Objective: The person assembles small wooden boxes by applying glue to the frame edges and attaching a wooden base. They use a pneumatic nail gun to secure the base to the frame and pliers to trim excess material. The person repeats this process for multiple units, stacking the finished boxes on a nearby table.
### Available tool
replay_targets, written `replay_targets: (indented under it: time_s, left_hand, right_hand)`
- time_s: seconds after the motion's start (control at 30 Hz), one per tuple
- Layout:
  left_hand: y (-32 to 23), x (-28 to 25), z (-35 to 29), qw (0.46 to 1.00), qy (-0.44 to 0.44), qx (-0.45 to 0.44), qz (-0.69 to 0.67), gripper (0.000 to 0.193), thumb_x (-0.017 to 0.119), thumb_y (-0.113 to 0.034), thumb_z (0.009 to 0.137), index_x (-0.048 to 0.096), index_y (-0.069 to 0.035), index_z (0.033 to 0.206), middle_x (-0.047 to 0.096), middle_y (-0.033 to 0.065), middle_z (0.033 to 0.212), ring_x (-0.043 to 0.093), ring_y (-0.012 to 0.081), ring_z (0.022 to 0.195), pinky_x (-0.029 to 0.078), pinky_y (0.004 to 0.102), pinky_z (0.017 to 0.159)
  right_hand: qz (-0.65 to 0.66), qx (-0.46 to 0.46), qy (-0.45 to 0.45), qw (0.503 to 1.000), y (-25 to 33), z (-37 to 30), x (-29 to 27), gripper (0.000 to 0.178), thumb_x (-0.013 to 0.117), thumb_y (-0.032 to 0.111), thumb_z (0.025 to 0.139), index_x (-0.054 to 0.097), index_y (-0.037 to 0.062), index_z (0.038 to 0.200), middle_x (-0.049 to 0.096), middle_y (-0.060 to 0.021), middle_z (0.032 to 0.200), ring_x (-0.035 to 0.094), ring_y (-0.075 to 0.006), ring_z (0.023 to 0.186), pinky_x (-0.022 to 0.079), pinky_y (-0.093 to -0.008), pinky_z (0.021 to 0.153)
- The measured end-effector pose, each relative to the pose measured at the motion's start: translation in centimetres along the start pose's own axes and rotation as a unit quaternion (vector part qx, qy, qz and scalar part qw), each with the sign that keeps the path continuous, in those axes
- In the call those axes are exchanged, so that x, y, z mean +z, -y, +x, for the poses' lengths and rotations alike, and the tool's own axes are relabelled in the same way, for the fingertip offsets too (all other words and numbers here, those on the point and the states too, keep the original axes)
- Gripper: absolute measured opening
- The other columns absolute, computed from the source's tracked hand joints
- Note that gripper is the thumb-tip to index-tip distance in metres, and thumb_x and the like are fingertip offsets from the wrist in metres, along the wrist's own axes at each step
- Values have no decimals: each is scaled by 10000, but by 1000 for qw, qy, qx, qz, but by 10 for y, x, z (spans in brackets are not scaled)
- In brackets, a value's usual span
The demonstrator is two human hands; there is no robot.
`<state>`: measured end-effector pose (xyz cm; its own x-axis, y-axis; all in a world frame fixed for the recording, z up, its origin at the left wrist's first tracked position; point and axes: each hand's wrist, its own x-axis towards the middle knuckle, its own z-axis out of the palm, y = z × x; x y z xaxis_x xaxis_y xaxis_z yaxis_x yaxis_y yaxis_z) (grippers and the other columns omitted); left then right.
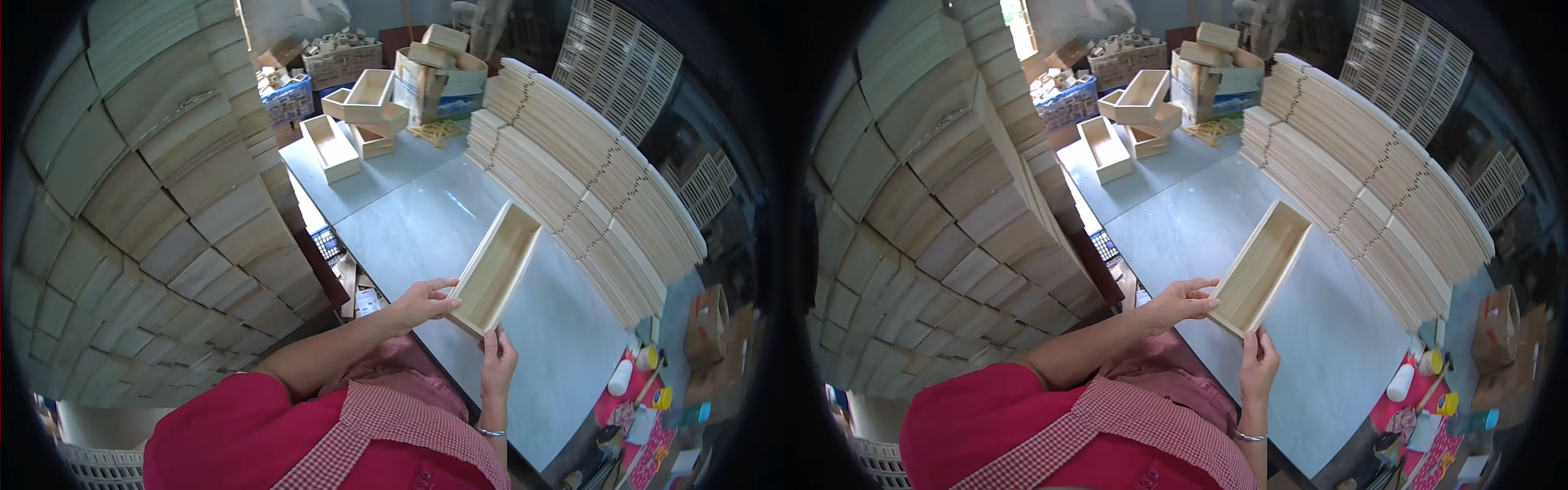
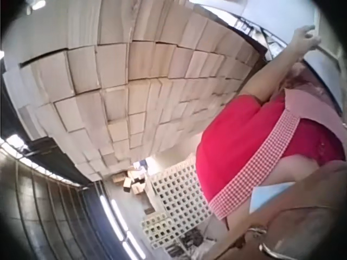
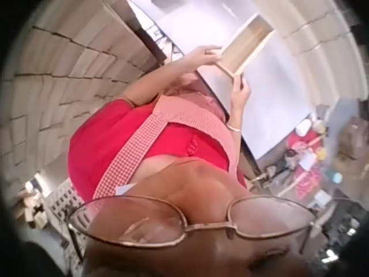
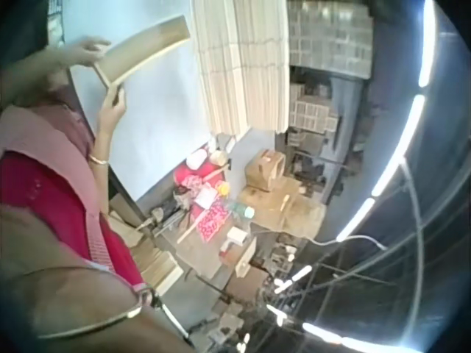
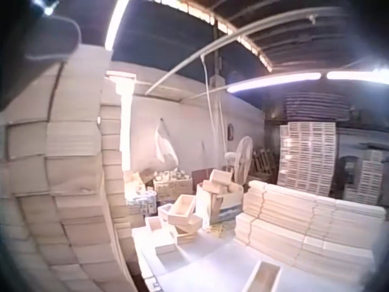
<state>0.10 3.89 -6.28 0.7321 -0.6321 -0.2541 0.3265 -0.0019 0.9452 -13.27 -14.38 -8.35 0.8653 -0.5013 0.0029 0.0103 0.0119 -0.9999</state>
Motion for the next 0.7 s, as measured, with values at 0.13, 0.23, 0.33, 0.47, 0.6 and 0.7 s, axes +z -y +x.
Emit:
replay_targets:
  time_s: [0.13,0.23,0.33,0.47,0.6,0.7]
  left_hand:
    - [-3,-13,-6,990,-55,68,-112,712,764,-243,957,435,-26,1550,667,138,1197,647,187,1068,533,335,956]
    - [-23,-24,2,971,-82,125,-187,724,757,-200,961,398,-27,1564,678,122,1183,656,176,1064,542,340,958]
    - [-67,-49,27,937,-115,209,-254,715,731,-140,973,358,-27,1572,706,88,1131,674,164,1042,553,349,956]
    - [-152,-126,101,895,-184,354,-201,528,652,-167,1025,445,-29,1492,626,77,1294,612,168,1137,524,357,881]
    - [-240,-185,177,815,-437,323,-200,511,720,-243,979,524,-19,1395,604,101,1252,595,208,1129,540,412,822]
    - [-267,-271,233,811,-508,215,-196,465,752,-225,957,550,-51,1338,607,138,1270,625,320,1166,591,479,866]
  right_hand:
    - [2,-32,72,997,27,24,19,526,639,259,1038,535,-86,1421,693,-106,1139,623,-134,982,515,-290,906]
    - [2,-94,68,993,37,46,36,587,659,260,1024,477,-58,1483,684,-139,1211,641,-181,1083,507,-326,966]
    - [-66,-182,47,980,44,59,48,592,716,222,974,501,-6,1476,649,-166,1328,633,-259,1197,500,-404,1002]
    - [-196,-124,36,972,17,55,31,504,710,172,964,561,-16,1407,681,-152,1254,656,-255,1152,513,-391,965]
    - [-156,-42,-9,987,-27,34,-2,460,699,138,961,575,-45,1365,691,-140,1187,666,-219,1067,527,-356,918]
    - [-117,-1,-34,993,-42,18,-16,436,685,125,968,575,-71,1343,687,-128,1145,653,-181,1008,534,-325,882]
